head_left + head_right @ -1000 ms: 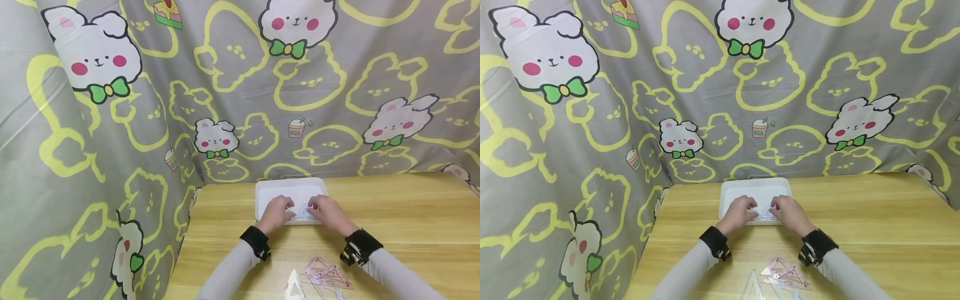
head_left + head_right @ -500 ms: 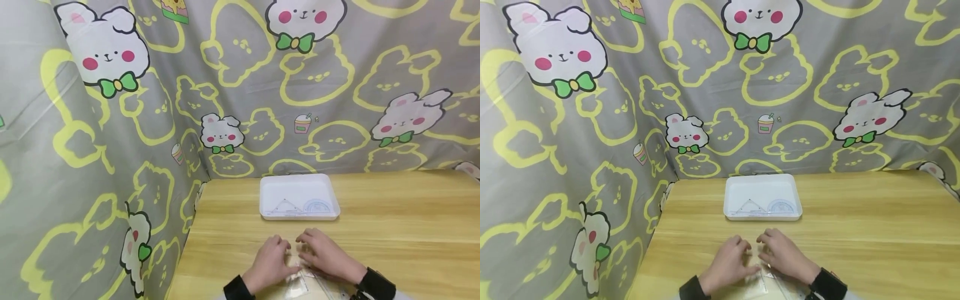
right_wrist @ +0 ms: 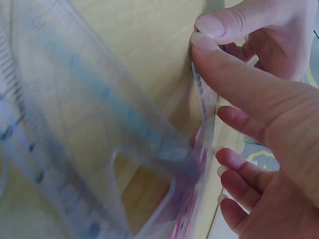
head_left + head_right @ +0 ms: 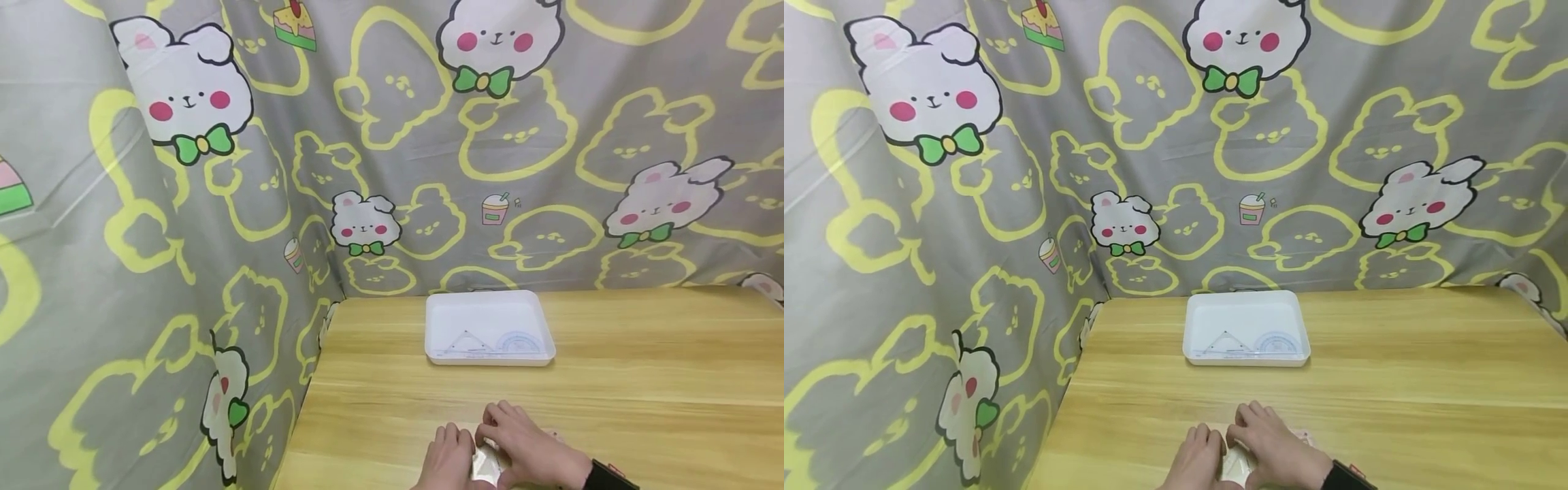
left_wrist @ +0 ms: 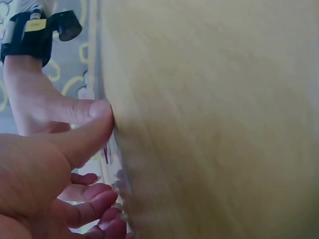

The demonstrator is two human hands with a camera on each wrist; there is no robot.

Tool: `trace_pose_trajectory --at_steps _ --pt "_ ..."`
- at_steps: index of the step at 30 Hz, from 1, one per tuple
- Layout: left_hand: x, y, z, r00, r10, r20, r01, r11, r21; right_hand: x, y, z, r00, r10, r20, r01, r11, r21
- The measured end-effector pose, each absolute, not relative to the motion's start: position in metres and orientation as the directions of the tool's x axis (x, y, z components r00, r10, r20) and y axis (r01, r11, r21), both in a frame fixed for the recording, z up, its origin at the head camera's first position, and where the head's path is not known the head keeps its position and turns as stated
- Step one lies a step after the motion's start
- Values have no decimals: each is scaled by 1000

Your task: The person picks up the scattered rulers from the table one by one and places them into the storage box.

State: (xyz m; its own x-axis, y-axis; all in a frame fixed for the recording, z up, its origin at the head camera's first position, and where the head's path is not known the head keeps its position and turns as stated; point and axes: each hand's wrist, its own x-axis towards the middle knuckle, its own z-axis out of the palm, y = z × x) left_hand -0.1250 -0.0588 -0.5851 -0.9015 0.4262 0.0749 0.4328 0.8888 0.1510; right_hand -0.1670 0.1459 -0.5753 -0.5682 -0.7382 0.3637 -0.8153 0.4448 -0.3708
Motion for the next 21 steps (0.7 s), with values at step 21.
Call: trace_pose_trajectory --at_steps 21 --pt "-141 -86 -541 -884 461 -80 169 476 863 -174 148 -543 -665 -736 126 -410 218 -886"
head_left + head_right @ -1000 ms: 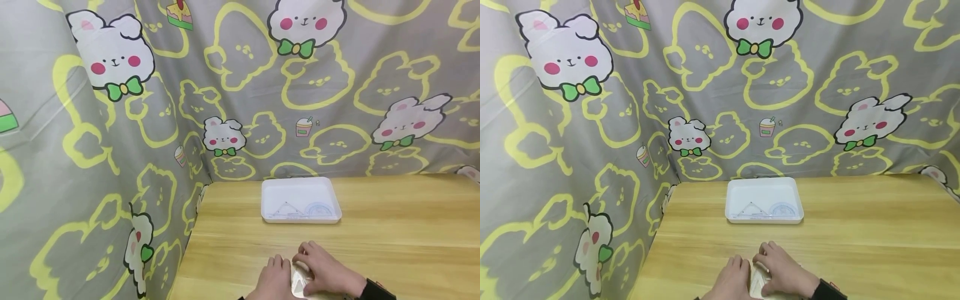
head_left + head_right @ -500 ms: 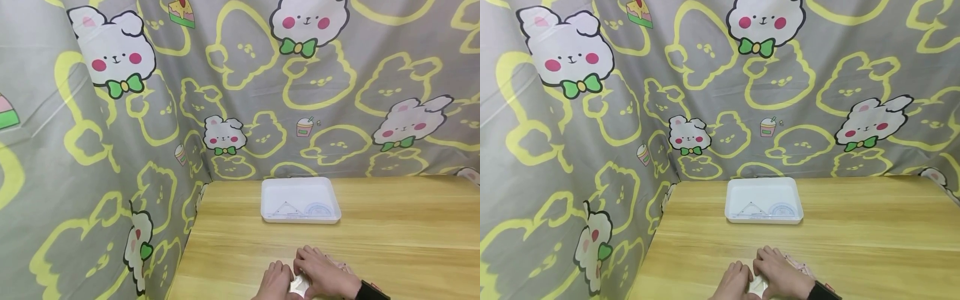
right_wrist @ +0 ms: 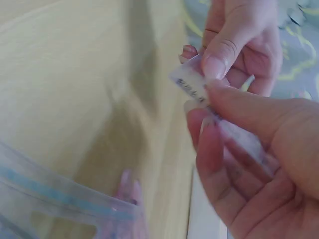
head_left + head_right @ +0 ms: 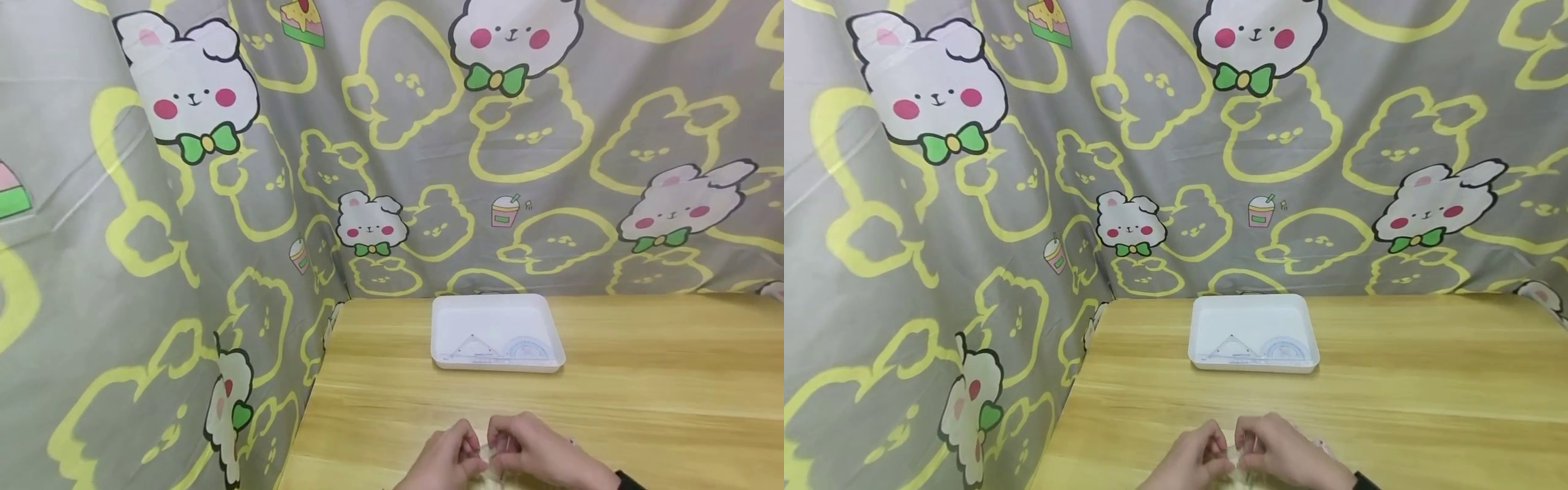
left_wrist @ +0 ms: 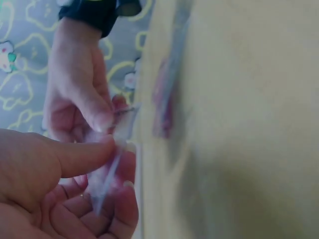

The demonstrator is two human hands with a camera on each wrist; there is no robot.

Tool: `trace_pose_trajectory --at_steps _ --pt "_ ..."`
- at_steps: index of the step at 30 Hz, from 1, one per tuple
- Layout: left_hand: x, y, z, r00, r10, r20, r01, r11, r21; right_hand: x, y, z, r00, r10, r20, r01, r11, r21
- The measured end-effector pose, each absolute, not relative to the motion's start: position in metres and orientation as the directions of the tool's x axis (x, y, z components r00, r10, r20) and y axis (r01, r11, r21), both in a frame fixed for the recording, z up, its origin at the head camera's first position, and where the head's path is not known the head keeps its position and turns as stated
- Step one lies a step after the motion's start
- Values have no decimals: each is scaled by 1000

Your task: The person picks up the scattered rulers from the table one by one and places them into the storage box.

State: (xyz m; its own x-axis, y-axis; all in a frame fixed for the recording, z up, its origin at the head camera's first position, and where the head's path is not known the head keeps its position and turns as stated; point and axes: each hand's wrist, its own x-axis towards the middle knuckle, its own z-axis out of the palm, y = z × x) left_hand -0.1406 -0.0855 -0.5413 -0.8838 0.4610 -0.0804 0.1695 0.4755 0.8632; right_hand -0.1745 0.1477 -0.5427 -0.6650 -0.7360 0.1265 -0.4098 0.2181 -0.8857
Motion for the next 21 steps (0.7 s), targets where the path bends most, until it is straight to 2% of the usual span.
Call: trace_pose_trajectory --at_steps 5,11,15,17,21 --pt "-163 -93 -524 -909 417 -20 171 416 893 -189 155 -536 -698 -690 192 -395 147 -907" --pt "-203 -97 -509 -943 330 -32 65 278 958 -205 151 -528 -751 -626 209 -423 212 -881" --pt "-236 -92 -497 -960 277 -37 10 167 986 -222 139 -524 -795 -575 190 -398 260 -880" --pt "-255 -87 -492 -966 257 -14 24 145 989 -234 132 -521 -821 -548 159 -357 275 -893" --pt "-291 -81 -486 -959 268 94 151 199 968 -259 112 -516 -870 -486 84 -225 239 -945"
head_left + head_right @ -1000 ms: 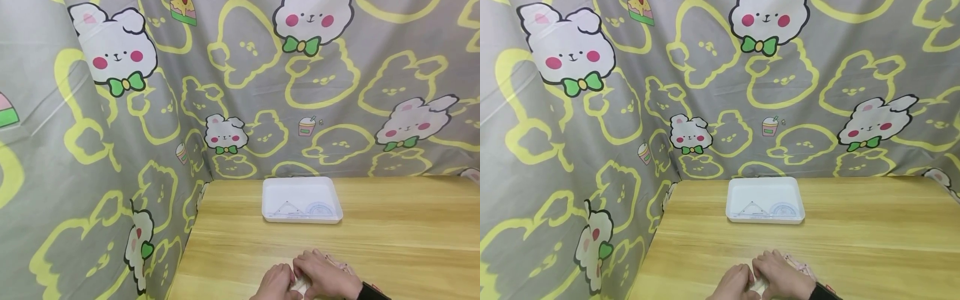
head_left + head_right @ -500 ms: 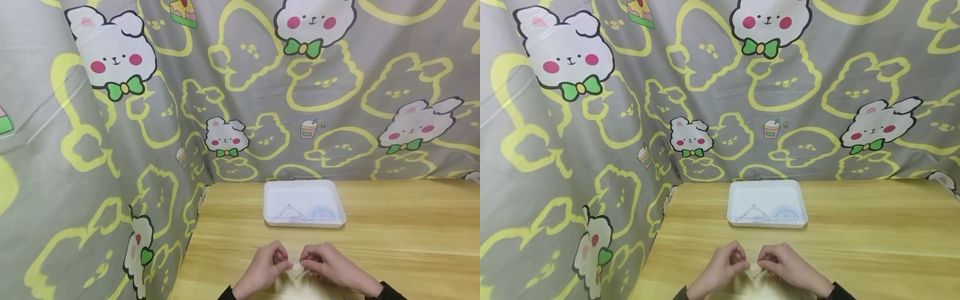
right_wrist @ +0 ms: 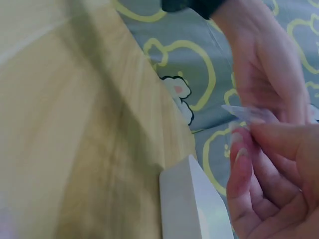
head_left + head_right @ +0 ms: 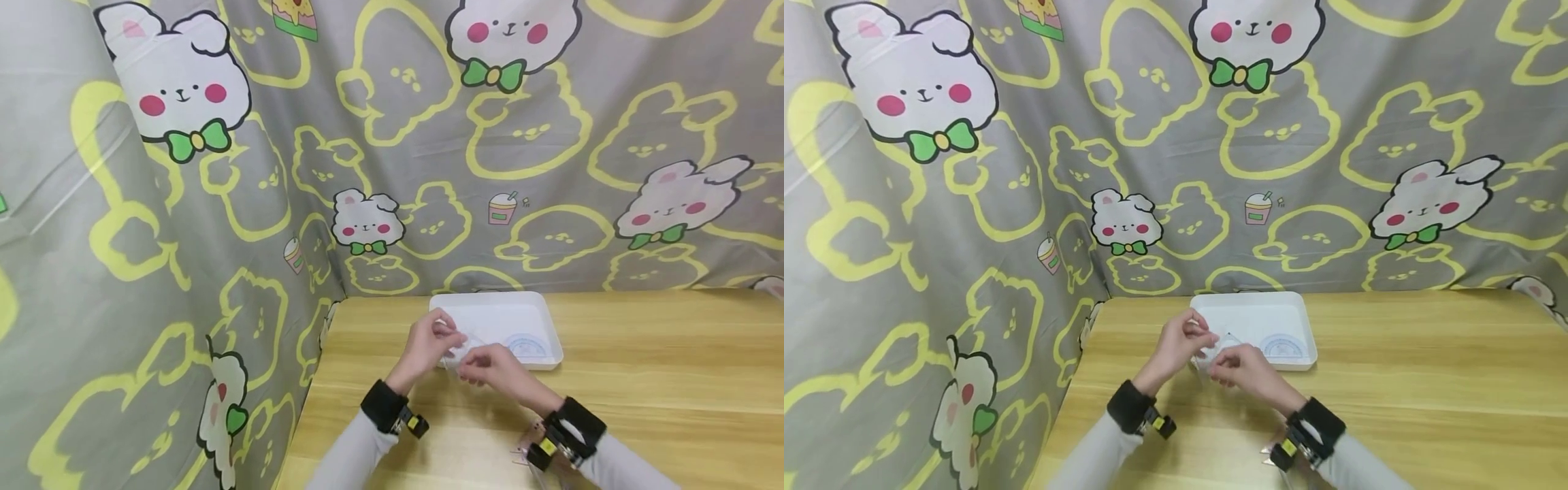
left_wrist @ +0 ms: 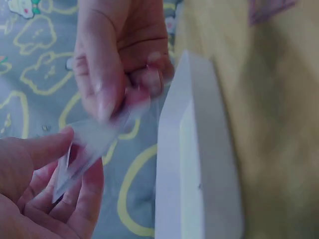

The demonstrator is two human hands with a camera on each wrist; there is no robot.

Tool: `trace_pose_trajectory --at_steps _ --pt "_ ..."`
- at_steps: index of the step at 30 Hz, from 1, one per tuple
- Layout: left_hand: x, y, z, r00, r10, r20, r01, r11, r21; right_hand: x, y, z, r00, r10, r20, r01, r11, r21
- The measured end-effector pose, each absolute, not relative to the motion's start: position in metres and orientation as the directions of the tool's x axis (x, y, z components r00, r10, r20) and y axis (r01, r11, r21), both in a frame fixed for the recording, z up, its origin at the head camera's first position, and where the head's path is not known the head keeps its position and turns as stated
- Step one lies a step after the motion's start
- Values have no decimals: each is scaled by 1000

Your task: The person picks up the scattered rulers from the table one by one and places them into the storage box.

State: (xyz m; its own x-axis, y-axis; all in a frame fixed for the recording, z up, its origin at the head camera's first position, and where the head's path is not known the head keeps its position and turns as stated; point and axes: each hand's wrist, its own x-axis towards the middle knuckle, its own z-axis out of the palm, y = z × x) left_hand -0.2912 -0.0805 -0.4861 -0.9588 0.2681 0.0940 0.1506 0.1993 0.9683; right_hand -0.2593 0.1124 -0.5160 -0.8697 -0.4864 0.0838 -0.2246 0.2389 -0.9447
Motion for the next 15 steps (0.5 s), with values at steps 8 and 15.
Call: trace_pose_trajectory --at_steps 8,15 --pt "-348 -73 -487 -922 356 149 262 295 919 -307 101 -511 -964 -264 11 -70 217 -974" --pt "-377 -75 -495 -904 419 83 247 355 902 -350 108 -524 -993 -111 -35 20 139 -990"
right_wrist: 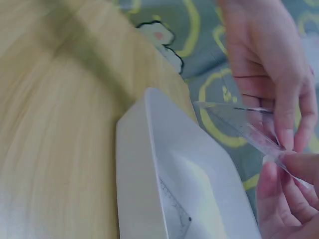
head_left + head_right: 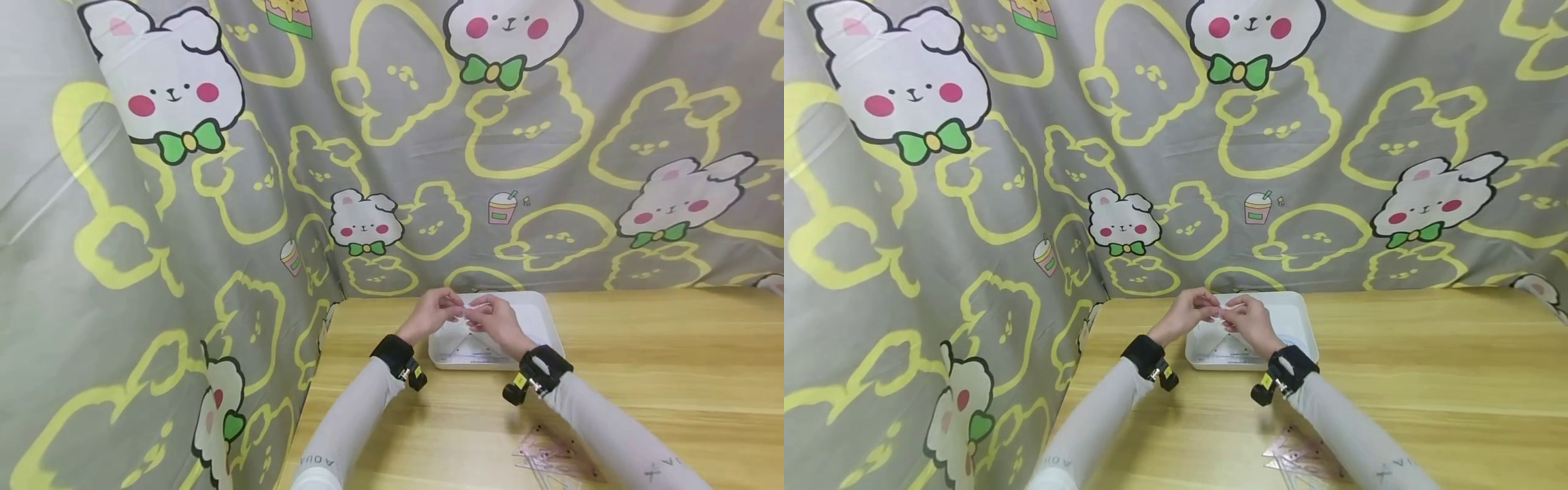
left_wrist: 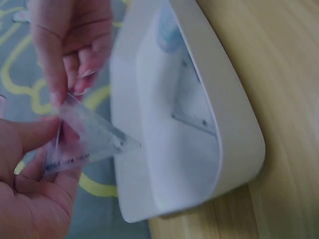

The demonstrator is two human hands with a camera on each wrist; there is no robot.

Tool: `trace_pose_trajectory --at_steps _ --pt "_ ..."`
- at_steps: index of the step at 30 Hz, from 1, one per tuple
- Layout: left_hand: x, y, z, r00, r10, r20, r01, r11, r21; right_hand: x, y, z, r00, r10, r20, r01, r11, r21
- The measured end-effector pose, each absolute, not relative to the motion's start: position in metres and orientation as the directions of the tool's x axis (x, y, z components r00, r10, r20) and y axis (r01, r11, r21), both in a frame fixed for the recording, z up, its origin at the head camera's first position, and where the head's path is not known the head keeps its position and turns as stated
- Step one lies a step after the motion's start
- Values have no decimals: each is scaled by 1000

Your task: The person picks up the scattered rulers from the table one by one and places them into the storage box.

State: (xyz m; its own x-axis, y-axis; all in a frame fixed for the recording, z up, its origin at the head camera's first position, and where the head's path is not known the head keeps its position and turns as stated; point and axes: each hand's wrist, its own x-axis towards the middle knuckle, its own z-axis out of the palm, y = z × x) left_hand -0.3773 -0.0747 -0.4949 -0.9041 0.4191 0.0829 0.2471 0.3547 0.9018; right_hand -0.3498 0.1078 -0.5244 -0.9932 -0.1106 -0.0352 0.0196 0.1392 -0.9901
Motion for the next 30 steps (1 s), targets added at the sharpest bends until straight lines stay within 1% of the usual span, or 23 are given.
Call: trace_pose_trajectory --at_steps 3,5,7,9,14,20,23,26,30 --pt "-389 -76 -504 -901 431 55 246 401 883 -364 108 -536 -994 -107 -4 -14 157 -987" --pt "-395 -76 -512 -895 445 44 265 449 854 -370 110 -544 -992 -120 28 -58 257 -965" --pt "-401 -76 -520 -885 464 46 313 517 797 -374 111 -551 -990 -128 51 -94 353 -931" --pt "-405 -76 -528 -875 482 55 365 578 730 -378 112 -558 -989 -133 68 -118 421 -900" --pt "-409 -72 -544 -863 500 68 442 684 580 -384 113 -572 -981 -159 108 -176 515 -839" --pt "-403 -65 -553 -875 483 26 455 806 379 -388 114 -586 -975 -199 101 -202 593 -779" --pt "-400 -61 -554 -887 462 7 445 851 280 -392 114 -591 -961 -240 138 -260 614 -745" --pt "-398 -57 -554 -891 453 15 446 872 202 -395 114 -593 -949 -260 178 -306 626 -717" --pt "-397 -53 -551 -898 440 18 439 891 116 -398 115 -591 -948 -259 183 -309 628 -714"
